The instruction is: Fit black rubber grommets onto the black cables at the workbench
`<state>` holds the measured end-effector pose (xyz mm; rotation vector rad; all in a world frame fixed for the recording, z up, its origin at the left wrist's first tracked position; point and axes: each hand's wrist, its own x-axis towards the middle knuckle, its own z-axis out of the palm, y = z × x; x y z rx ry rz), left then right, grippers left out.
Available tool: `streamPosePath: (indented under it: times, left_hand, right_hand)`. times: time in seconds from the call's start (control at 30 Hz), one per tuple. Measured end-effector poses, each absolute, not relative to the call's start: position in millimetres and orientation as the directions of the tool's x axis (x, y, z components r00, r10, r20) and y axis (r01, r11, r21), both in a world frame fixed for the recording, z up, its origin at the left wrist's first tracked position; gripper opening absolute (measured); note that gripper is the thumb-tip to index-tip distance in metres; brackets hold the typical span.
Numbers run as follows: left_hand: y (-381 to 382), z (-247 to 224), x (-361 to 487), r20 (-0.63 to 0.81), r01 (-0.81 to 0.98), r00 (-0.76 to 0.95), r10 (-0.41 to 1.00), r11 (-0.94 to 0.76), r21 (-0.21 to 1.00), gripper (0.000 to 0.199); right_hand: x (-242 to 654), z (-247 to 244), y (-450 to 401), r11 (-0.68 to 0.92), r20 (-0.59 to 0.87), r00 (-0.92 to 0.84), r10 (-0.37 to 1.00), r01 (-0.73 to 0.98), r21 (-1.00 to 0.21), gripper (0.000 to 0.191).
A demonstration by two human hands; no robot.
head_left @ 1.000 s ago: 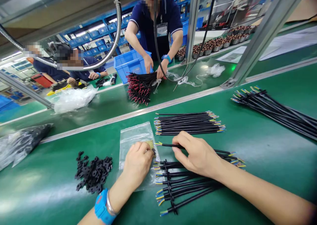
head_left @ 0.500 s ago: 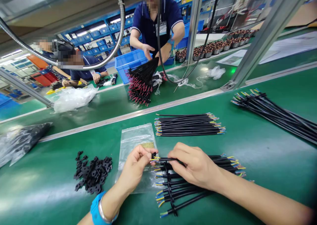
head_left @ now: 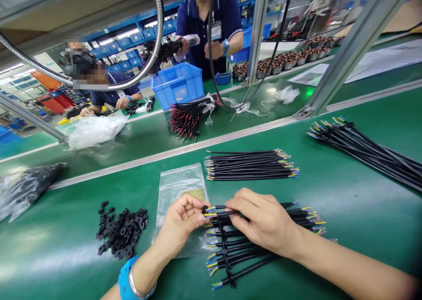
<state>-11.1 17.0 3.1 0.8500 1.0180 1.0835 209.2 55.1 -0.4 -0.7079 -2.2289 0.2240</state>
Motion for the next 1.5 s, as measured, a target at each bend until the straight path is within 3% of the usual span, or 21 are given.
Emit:
streamPosePath:
  times: [0.17, 0.37, 0.43, 0.5, 0.63, 0.77, 1.0, 1.07, 1.2, 1.37, 1.5]
  left_hand:
    - [10.3, 4.4, -2.9, -0.229, -0.216, 0.085, 0.97, 0.243, 0.946, 0.032]
    - [5.3, 3.9, 1.9, -0.256, -0.194, 0.062, 0.965, 0.263, 0.945, 0.031]
    - [4.8, 4.0, 2.5, -0.18, -0.102, 0.04, 0.983, 0.183, 0.978, 0.025]
    - [3.8, 4.6, 3.2, -0.011, 0.03, 0.027, 1.0, 0.01, 0.999, 0.021]
    - [-0.1, 3.2, 4.5, 0.298, 0.213, 0.113, 0.948, -0.316, 0.925, 0.016]
    - [-3.0, -2.1, 5.2, 0.373, 0.257, 0.185, 0.909, -0.411, 0.875, 0.024]
    - [0.3, -4.6, 9.2, 0.457, 0.378, 0.153, 0.876, -0.479, 0.792, 0.025]
    - [3.6, 0.8, 7.2, 0.411, 0.409, 0.185, 0.893, -0.45, 0.794, 0.025]
    - [12.9, 22.0, -20.7, 0.136, 0.589, 0.266, 0.954, -0.273, 0.76, 0.033]
    - [23.1, 36.1, -108.8, -0.04, 0.938, 0.081, 0.996, -0.063, 0.341, 0.042]
    - [26.9, 28.8, -171.8, -0.22, 0.99, -0.127, 0.967, 0.138, 0.036, 0.052]
  right_hand:
    - [208.5, 3.2, 46.0, 0.891, 0.597, -0.661, 0.454, 0.353, -0.286, 0.018]
    - [208.7, 4.5, 42.5, 0.901, 0.592, -0.683, 0.429, 0.373, -0.222, 0.018]
    - [207.8, 4.6, 41.2, 0.899, 0.575, -0.693, 0.435, 0.368, -0.237, 0.02]
    - [206.1, 4.4, 39.4, 0.892, 0.559, -0.695, 0.453, 0.36, -0.274, 0.022]
    - [202.5, 2.0, 35.6, 0.88, 0.559, -0.68, 0.475, 0.363, -0.307, 0.025]
    - [200.9, -2.5, 34.5, 0.878, 0.547, -0.687, 0.477, 0.355, -0.32, 0.028]
    - [201.6, -2.4, 39.5, 0.843, 0.472, -0.715, 0.516, 0.325, -0.428, 0.03]
    - [203.5, 0.0, 42.8, 0.836, 0.444, -0.73, 0.519, 0.325, -0.442, 0.029]
    - [208.5, 1.0, 50.5, 0.854, 0.429, -0.751, 0.502, 0.35, -0.385, 0.024]
    - [210.8, -4.5, 54.6, 0.858, 0.36, -0.797, 0.485, 0.354, -0.371, 0.025]
    - [213.3, -3.4, 54.8, 0.803, 0.255, -0.811, 0.527, 0.376, -0.462, 0.017]
